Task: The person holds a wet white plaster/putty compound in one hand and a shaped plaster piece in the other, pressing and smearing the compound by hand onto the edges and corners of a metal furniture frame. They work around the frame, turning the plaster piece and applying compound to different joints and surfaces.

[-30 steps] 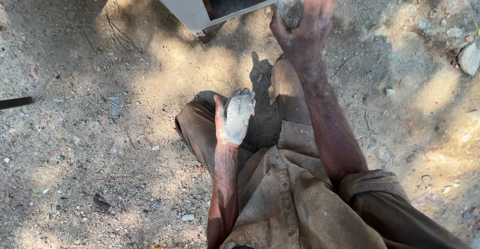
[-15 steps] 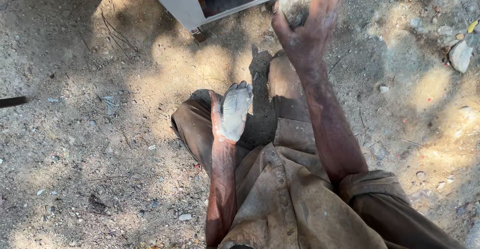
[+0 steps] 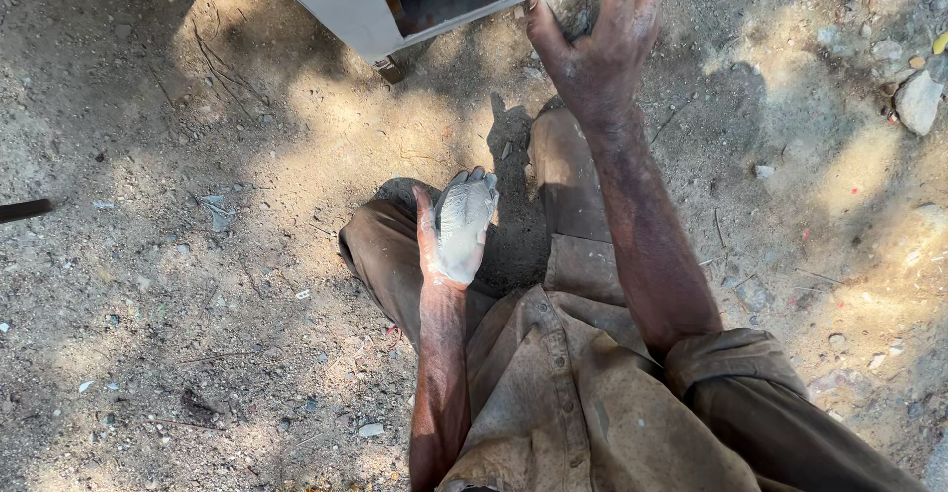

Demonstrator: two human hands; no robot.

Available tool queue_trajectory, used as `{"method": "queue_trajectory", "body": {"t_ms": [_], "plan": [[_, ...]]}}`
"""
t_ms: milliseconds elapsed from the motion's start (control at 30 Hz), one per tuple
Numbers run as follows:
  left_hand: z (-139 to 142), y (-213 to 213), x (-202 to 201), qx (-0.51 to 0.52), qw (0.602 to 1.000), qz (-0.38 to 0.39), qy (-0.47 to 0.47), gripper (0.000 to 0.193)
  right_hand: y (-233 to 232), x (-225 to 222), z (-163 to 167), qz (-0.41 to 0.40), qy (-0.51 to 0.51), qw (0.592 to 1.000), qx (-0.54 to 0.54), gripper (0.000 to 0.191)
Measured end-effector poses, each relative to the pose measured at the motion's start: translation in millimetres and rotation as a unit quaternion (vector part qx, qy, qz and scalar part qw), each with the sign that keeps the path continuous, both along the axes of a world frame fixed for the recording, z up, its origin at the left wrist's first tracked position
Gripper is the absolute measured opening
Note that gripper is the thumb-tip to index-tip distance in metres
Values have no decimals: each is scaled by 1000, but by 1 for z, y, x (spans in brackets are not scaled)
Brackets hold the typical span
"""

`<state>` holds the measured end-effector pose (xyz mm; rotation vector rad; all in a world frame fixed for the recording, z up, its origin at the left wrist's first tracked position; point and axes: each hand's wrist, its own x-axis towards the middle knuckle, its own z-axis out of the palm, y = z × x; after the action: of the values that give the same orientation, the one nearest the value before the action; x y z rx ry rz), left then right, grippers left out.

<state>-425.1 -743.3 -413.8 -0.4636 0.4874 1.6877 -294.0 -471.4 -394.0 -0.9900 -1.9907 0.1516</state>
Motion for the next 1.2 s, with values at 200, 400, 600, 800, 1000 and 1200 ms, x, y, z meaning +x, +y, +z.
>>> {"method": "queue_trajectory", "body": {"t_ms": [200,400,600,800,1000,1200], "plan": [[6,19,0,18,999,7,32,74,-18,1,22,41,-10,999,-32,70],[39,43,-17,130,979,31,154,87,-83,64,64,327,495,647,-478,56],[49,62,-1,315,949,25,7,111,-123,99,80,388,561,369,-631,65],[49,85,19,201,972,119,6,105,-154,72,84,383,12,872,-306,75],[75,74,-10,212,947,152,186,101,-129,76,84,329,-163,844,-391,78],[52,85,-18,155,903,-70,395,109,-144,94,80,208,10,751,-626,94]]}}
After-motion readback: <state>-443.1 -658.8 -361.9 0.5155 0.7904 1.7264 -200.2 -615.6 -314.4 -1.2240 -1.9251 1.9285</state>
